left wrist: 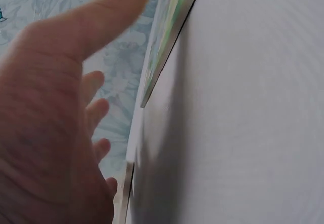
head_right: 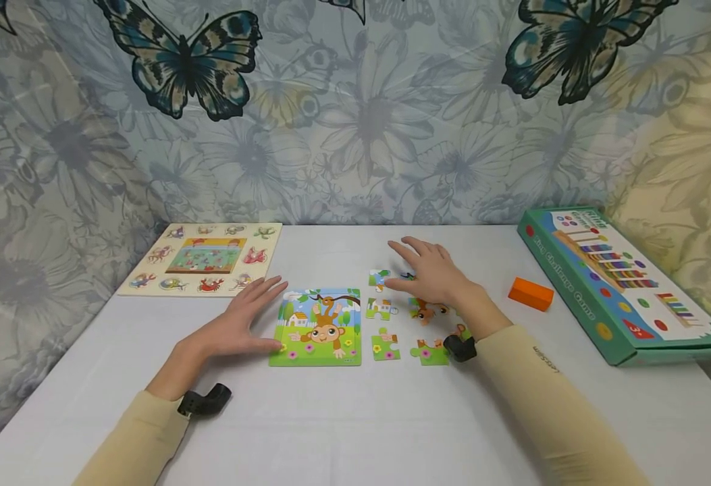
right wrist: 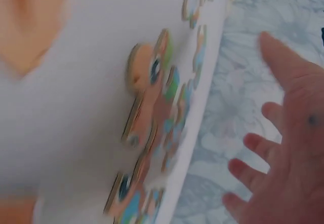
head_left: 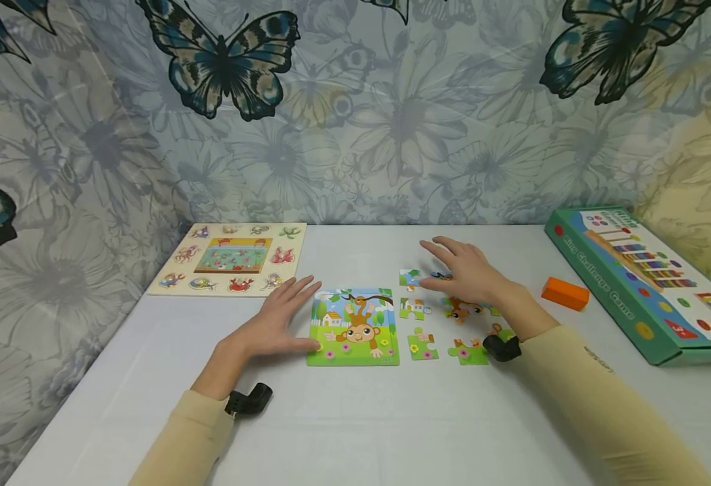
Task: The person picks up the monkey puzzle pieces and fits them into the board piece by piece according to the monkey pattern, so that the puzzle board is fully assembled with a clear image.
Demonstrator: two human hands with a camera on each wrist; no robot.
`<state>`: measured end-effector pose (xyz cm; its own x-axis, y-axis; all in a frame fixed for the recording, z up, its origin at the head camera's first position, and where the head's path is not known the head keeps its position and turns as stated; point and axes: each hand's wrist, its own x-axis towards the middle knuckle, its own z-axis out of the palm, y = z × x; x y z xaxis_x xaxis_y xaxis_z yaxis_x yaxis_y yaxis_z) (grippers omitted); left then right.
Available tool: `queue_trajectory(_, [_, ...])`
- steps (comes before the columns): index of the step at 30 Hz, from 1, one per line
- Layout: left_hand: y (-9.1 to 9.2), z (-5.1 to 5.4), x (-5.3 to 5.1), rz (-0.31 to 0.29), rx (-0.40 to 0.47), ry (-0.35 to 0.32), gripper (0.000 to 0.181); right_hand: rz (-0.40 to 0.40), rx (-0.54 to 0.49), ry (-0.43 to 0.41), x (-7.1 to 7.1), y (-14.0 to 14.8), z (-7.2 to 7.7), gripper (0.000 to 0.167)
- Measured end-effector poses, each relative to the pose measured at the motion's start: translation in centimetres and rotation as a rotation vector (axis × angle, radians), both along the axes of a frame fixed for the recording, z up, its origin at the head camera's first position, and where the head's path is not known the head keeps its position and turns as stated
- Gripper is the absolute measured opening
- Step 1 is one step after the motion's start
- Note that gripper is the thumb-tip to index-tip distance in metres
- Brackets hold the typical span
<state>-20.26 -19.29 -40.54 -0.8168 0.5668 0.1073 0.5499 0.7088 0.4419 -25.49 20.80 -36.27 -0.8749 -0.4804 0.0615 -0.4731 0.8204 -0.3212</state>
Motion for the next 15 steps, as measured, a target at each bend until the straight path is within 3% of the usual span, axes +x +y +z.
queue_trajectory(5, [-0.1,-0.4,-0.3,-0.04,-0.008,-0.05,0.109,0.047,-0.086,-0.098,-1.2,-0.8,-0.7,0.081])
queue_trajectory(15, [-0.2,-0.7,-0.4,-0.058,-0.057,-0.037,0.107,0.059,-0.03,-0.176,-3.2,-2.5,-1.7,0.064])
